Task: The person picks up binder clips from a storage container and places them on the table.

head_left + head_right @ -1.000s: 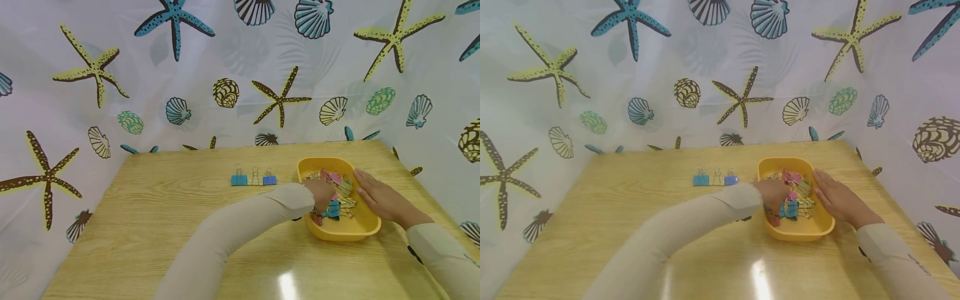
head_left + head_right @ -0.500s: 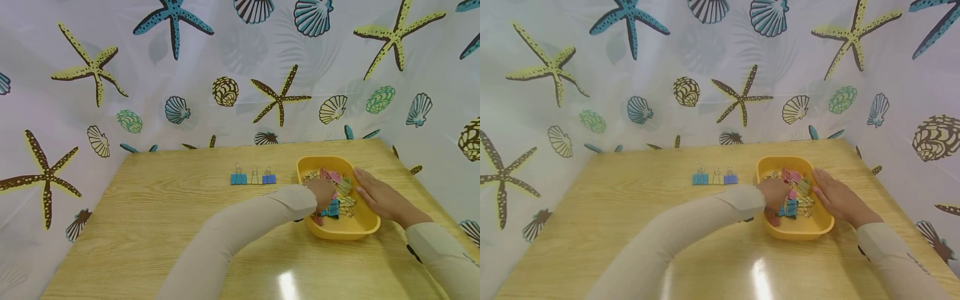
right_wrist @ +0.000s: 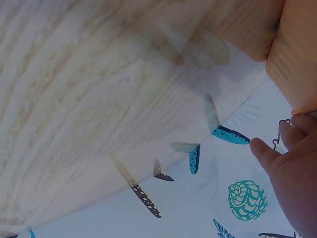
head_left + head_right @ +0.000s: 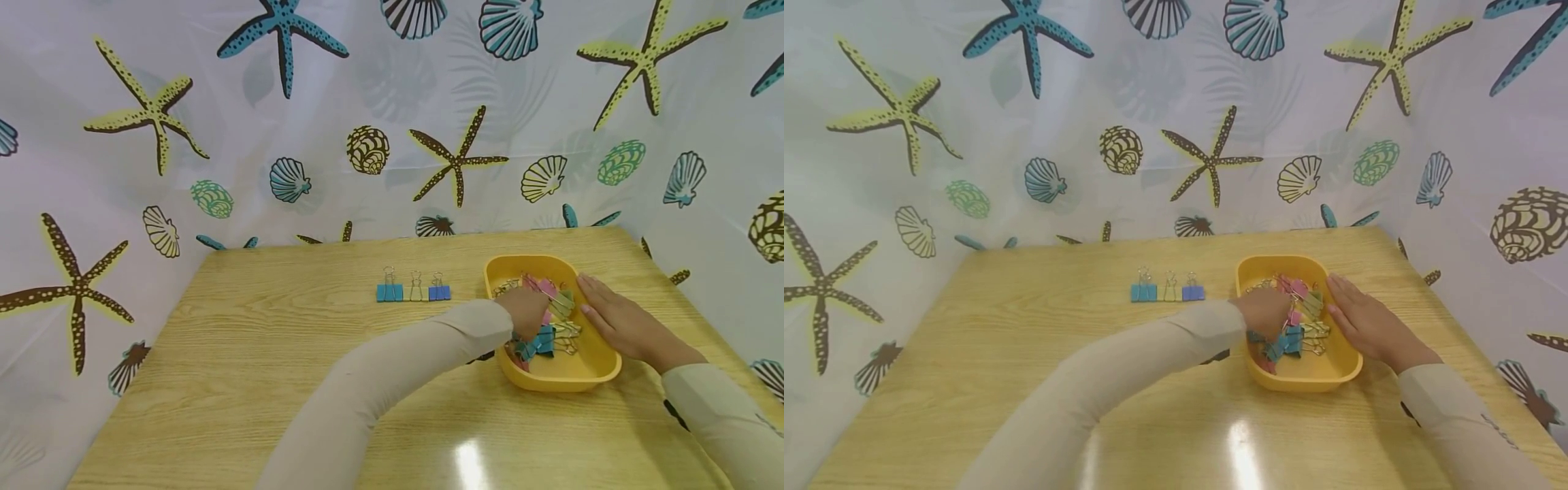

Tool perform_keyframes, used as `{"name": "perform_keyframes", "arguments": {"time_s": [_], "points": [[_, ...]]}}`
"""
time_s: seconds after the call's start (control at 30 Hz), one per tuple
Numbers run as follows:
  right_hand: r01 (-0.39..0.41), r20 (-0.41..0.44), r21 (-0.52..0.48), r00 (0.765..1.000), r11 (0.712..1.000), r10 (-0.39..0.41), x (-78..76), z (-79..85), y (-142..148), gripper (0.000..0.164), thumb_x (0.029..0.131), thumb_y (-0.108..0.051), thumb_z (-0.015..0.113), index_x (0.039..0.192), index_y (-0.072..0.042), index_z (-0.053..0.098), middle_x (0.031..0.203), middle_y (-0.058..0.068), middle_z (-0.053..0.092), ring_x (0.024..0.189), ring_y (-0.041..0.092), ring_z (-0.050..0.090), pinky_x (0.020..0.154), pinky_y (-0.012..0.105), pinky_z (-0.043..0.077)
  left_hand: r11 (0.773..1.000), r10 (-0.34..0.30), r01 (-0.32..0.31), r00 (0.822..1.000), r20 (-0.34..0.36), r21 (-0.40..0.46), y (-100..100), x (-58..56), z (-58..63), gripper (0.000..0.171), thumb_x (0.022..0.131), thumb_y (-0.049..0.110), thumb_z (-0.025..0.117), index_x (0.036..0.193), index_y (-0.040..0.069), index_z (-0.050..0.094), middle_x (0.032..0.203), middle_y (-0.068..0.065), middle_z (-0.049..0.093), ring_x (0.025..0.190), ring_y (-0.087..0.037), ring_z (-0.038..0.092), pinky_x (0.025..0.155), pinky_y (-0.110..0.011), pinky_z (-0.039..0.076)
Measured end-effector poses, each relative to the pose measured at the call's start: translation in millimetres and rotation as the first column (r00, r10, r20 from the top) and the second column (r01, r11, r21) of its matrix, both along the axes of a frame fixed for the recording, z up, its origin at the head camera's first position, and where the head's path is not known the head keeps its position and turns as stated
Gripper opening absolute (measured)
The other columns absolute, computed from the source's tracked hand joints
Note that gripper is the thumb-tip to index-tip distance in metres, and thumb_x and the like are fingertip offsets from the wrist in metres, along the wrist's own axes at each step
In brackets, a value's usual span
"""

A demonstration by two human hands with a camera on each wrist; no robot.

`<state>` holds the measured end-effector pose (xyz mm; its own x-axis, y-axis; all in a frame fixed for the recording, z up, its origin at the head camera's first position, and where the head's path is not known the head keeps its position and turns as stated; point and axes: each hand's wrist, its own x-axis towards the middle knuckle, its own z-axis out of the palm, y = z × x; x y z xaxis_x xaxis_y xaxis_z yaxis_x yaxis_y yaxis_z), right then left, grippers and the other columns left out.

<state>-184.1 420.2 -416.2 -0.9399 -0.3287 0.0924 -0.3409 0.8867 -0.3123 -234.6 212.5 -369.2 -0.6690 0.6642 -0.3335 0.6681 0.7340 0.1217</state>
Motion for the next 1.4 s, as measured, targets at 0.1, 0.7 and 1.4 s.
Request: {"name": "perform_keyframes", "arguments": {"time_s": [0.1, 0.7, 1.4], "points": [[-0.002, 0.002, -0.006, 1.000, 1.000, 0.002, 0.0, -0.1, -1, 0.058, 0.106, -0.027, 0.034, 0.153, 0.000, 0.011, 0.156, 0.026, 0.014, 0.142, 0.045, 0.014, 0.113, 0.056, 0.012, 1.000, -0.006, 0.006, 1.000, 0.013, 0.029, -1, -0.4, 3.9, 0.005, 0.090, 0.018, 0.067, 0.090, 0.019, 0.062, 0.065, 0.005, 0.051, 0.053, -0.010, 0.040, 0.048, -0.022, 0.033], [0.002, 0.024, -0.036, 1.000, 0.999, -0.001, -0.3, -0.6, 0, 0.059, 0.106, -0.025, 0.035, 0.153, -0.003, 0.007, 0.156, 0.027, 0.011, 0.142, 0.047, 0.012, 0.110, 0.061, 0.013, 0.938, -0.186, 0.178, 0.983, -0.001, 0.298, -25, -2.0, 32.1, 0.012, 0.090, 0.010, 0.068, 0.089, 0.015, 0.079, 0.088, 0.009, 0.072, 0.079, 0.000, 0.063, 0.071, -0.009, 0.046], [0.006, 0.004, 0.000, 1.000, 1.000, -0.006, 0.3, -1.2, -2, 0.060, 0.106, -0.026, 0.034, 0.153, -0.002, 0.005, 0.157, 0.025, 0.009, 0.143, 0.045, 0.011, 0.116, 0.052, 0.006, 0.835, -0.145, 0.090, 0.988, 0.060, 0.543, -145, -55.4, 46.9, 0.012, 0.093, 0.007, 0.063, 0.097, 0.008, 0.074, 0.094, -0.003, 0.071, 0.080, -0.011, 0.064, 0.074, -0.020, 0.049]]}}
